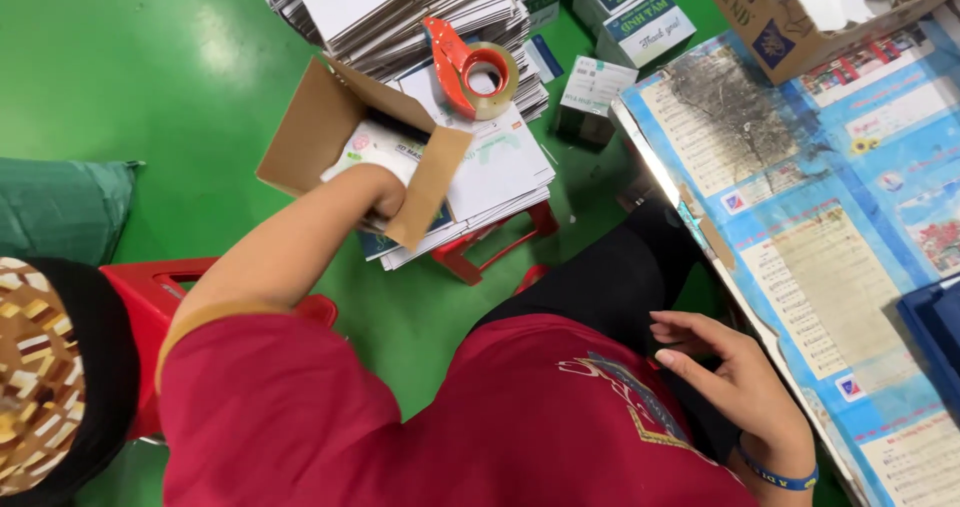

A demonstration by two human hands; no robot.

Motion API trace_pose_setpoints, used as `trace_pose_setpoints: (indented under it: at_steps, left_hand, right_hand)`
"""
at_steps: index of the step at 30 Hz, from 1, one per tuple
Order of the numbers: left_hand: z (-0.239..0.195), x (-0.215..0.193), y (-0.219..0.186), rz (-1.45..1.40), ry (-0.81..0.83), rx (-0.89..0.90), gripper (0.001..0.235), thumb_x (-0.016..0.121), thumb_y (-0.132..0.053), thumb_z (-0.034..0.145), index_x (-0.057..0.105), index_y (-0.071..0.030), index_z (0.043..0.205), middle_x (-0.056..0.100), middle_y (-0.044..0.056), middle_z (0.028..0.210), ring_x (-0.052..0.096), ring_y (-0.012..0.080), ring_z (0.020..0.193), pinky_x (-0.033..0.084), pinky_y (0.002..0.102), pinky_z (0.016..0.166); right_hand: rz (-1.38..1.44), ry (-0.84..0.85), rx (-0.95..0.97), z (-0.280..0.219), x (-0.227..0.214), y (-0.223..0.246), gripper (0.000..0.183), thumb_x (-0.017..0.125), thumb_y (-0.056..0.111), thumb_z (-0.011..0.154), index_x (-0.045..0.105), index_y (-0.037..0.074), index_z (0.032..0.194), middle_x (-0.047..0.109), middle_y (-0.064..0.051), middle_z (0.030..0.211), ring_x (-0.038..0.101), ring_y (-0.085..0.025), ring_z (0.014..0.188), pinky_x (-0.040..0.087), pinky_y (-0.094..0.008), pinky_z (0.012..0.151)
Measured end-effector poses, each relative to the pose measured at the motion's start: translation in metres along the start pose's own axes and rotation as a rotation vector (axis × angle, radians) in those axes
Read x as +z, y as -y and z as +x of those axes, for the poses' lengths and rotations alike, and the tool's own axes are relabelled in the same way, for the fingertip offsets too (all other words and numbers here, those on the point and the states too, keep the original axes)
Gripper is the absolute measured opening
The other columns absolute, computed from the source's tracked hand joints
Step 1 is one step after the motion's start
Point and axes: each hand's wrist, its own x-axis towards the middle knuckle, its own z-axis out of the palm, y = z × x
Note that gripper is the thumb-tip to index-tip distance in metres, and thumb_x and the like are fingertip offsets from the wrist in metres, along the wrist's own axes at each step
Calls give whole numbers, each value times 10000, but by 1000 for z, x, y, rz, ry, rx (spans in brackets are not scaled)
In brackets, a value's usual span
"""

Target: Packaging face masks into plastic bags and then into cardboard boxes in a manufacturing environment.

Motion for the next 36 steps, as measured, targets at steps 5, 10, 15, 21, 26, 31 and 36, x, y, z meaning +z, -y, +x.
trace_pose_setpoints:
  at_steps: [5, 10, 15, 21, 26, 31, 36]
  left_hand:
    - [73, 18, 76, -436, 403, 24, 383, 682, -41, 807, 723, -104, 1183, 760, 185, 910, 735, 300, 794, 596, 472, 743]
    - [77, 22, 53, -241, 434, 15, 331, 644, -129, 899, 698, -200, 1218, 735, 13, 957, 682, 181, 846, 566, 497, 765]
    - [60, 18, 62, -513, 281, -43, 353, 697, -258, 875, 796, -27, 1123, 803, 146, 1061, 749, 288, 945, 606, 464, 773]
    - [-83, -22, -42, -517, -478, -106, 966, 731, -622, 873, 384, 57, 1467, 655, 272, 1252, 637, 411, 1179, 509, 487, 986]
    - [-49, 66, -91, -706, -675, -134, 920, 678, -531, 885, 267, -142, 1611, 605, 221, 1391, 604, 409, 1231, 479, 504, 1007]
    - [-43, 77, -61, -646, -645, -150, 568, 675, -361, 880, 633, -23, 1335, 667, 245, 1350, 623, 411, 1251, 492, 528, 1029]
    - [-104, -73, -121, -256, -1400, 222, 434, 758, -375, 1008, 685, -79, 1317, 612, 214, 1278, 623, 370, 1180, 501, 463, 1013]
  right_hand:
    - [-25, -1, 44, -3, -2, 6, 475, 761, 126, 824, 677, 60, 1287, 795, -102, 1120, 756, -185, 1003, 592, -321, 863]
    - [-18, -29, 16, -21, -8, -6, 462, 741, 126, 846, 676, 55, 1298, 795, -105, 1119, 745, -179, 1025, 581, -315, 881]
    - [-46, -110, 113, -43, -26, -18, 476, 737, 105, 833, 673, 61, 1302, 794, -96, 1127, 748, -185, 1035, 570, -327, 885]
    - [-51, -235, 147, -68, -48, -19, 454, 715, 85, 852, 679, 51, 1304, 799, -113, 1112, 746, -200, 1061, 553, -338, 927]
    - [-138, -209, 120, -68, -58, 2, 472, 739, 131, 822, 683, 64, 1286, 795, -101, 1121, 730, -205, 1048, 562, -343, 895]
    - [-297, -348, 88, -116, -127, 34, 493, 780, 283, 797, 702, 76, 1237, 799, -83, 1132, 701, -215, 1021, 573, -342, 856]
    - [-360, -442, 11, -129, -210, 46, 487, 753, 387, 863, 716, 75, 1234, 778, -89, 1151, 753, -208, 1021, 585, -346, 850]
